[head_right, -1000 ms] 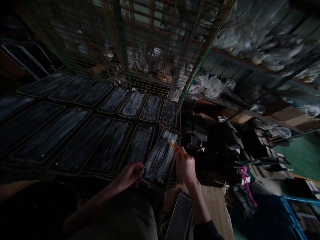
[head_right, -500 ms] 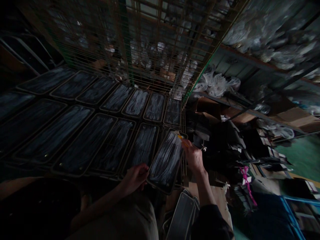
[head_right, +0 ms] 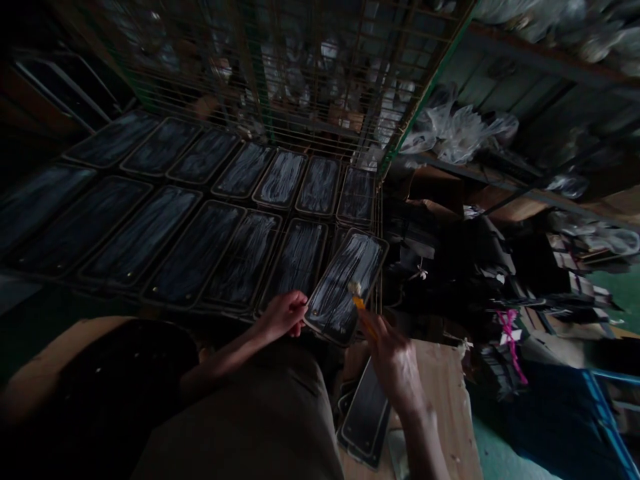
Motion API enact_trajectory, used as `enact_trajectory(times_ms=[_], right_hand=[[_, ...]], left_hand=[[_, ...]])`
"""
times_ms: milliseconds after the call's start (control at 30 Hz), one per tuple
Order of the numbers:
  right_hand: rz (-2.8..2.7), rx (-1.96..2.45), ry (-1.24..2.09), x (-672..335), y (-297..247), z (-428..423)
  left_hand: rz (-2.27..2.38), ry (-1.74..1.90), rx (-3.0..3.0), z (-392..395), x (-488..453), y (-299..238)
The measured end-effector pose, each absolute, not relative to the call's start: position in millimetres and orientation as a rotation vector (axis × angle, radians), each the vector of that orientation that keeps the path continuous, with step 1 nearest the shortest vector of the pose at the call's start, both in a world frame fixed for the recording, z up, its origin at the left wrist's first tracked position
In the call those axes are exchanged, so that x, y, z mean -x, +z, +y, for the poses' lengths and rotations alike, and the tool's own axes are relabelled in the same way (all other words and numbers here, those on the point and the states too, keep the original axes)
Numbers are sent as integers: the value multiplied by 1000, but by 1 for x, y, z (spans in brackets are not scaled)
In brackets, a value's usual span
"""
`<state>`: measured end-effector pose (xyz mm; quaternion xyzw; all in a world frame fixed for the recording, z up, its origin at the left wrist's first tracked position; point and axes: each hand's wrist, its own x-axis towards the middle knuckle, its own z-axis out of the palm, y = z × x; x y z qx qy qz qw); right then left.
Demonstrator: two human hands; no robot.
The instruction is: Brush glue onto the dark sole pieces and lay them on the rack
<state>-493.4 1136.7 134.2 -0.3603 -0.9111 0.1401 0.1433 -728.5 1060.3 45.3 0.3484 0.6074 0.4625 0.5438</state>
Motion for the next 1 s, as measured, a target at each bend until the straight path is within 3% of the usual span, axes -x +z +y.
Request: enact_trajectory(times_ms=[233,467,667,1000], right_hand=[[-2629,973,696,462,160,1075],[-2512,1042,525,458,145,1096],[-2597,895,674,449,149,1078],[-2277,998,618,527,123,1200]], left_hand=[[1397,1114,-764,1059,730,50],[1424,1057,-745,1059,730,60],[1365,1150,-673,1056,727,60],[1282,1244,-626,1049,725,53]])
